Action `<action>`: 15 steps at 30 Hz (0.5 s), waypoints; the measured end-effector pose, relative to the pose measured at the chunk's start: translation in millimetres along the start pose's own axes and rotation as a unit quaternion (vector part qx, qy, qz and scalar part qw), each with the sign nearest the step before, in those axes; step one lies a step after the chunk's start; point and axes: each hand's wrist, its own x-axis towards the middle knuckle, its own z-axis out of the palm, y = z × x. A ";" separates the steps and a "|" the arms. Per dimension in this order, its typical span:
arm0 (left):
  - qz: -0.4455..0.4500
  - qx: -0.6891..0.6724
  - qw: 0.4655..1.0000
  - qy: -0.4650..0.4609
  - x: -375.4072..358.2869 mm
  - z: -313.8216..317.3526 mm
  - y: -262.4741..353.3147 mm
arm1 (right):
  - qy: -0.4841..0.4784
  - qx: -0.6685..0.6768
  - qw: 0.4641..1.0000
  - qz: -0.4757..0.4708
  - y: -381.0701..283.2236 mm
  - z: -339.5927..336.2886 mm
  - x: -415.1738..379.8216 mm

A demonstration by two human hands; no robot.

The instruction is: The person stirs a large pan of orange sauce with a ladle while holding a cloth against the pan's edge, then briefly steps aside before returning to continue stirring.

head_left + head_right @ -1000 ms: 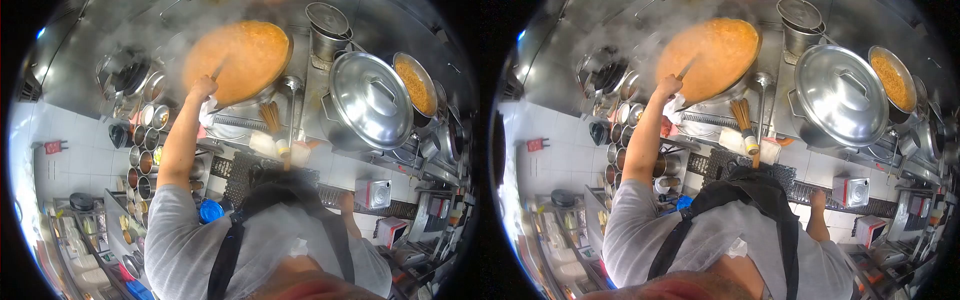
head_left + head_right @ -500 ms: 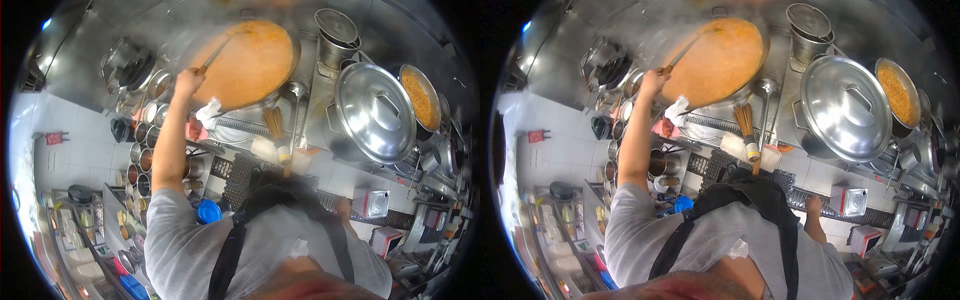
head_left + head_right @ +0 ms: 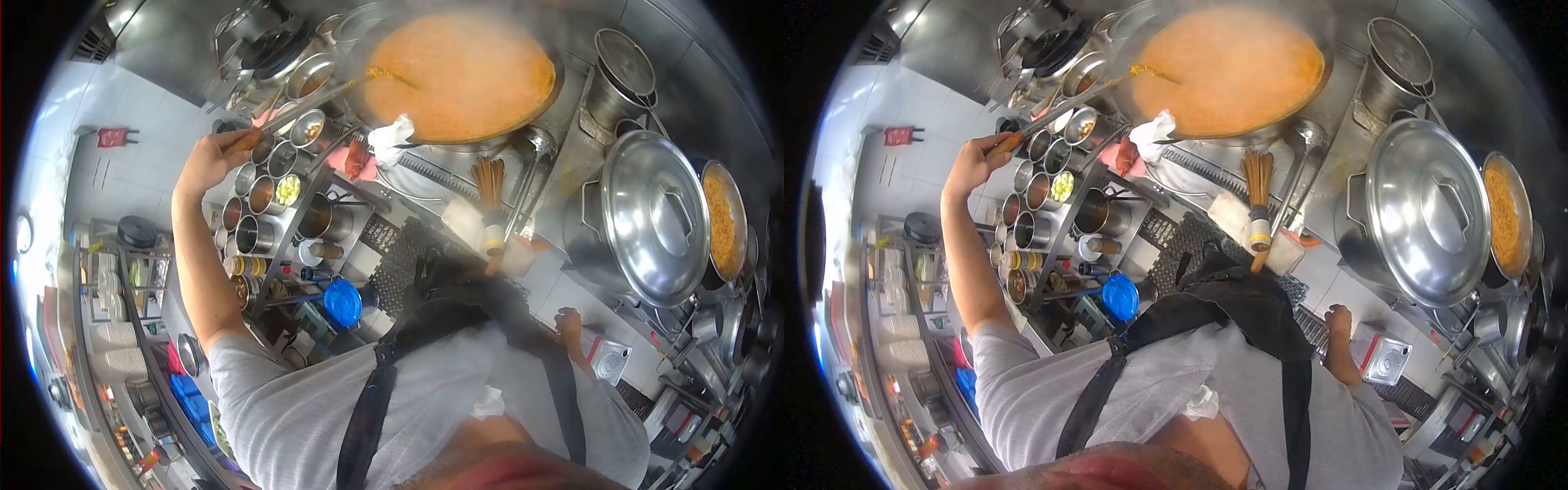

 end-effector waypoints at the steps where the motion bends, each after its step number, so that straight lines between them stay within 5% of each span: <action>1: 0.028 0.015 0.999 0.002 -3.5 -0.7 -3.2 | -0.003 -0.001 1.000 -0.004 12.4 6.3 2.6; 3: 0.023 0.014 1.000 -0.009 -4.8 2.9 -9.5 | 0.074 -0.099 0.967 -0.223 30.3 15.3 6.7; 4: 0.017 0.035 0.999 -0.021 -3.7 5.9 -12.0 | 0.072 -0.099 0.967 -0.224 22.0 12.7 9.2; 6: 0.012 0.056 0.998 -0.037 -0.7 14.7 -13.6 | -0.031 0.102 0.986 0.126 -1.1 5.2 15.8; 15: 0.082 0.004 0.997 -0.016 45.3 112.2 0.3 | -0.037 0.157 0.963 0.215 -36.9 -7.1 15.4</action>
